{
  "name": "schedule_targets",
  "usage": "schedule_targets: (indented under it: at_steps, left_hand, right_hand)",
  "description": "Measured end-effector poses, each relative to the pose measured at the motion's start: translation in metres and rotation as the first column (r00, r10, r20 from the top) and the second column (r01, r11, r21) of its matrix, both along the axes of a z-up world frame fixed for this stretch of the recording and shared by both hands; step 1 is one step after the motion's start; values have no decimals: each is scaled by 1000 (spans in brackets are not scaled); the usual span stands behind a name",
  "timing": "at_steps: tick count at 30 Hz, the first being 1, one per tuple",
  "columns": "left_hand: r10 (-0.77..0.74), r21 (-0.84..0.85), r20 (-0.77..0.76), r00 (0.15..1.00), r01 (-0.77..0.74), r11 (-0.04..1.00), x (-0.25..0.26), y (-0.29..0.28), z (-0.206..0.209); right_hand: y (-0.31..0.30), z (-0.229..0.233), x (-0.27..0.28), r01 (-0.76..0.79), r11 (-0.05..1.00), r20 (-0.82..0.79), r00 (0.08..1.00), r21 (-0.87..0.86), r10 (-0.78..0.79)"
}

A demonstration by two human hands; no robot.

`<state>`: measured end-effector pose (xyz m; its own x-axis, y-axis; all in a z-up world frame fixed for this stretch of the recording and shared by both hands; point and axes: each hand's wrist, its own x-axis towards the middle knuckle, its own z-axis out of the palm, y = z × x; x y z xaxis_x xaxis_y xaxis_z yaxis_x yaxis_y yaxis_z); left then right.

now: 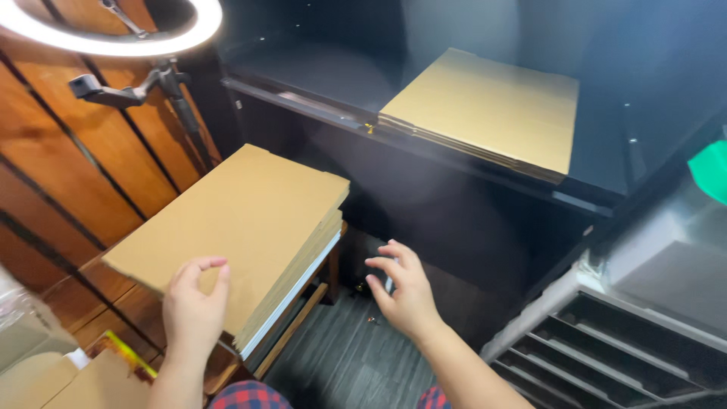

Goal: The person repeatedly picks up flat cardboard sheets from a stack on a low wooden surface and places them one by one onto a black shelf above. The action is repeated continuously throughout the clip.

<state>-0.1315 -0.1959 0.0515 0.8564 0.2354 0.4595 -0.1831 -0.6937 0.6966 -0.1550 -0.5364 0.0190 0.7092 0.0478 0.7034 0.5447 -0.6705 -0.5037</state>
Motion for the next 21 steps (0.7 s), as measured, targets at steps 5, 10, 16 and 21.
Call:
schedule_targets:
  at_steps: [5, 10, 16, 21]
  left_hand:
    - [-4, -93, -53, 999, -1, 996, -30, 11, -22]
    - [-8, -106, -43, 999, 3, 994, -37, 22, -42]
    - [-93, -43, -12, 996, 93, 995, -39, 26, -45]
    - [-137, -7, -66, 988, 137, 991, -41, 26, -48]
  right_hand:
    - [49, -12, 0, -99, 995, -109, 989, -8, 97]
    - [95, -15, -1, -219, 975, -141, 967, -25, 213]
    - [136, -10, 2, -307, 949, -165, 942, -68, 293]
    - [147, -7, 8, -329, 939, -130, 940, -101, 315]
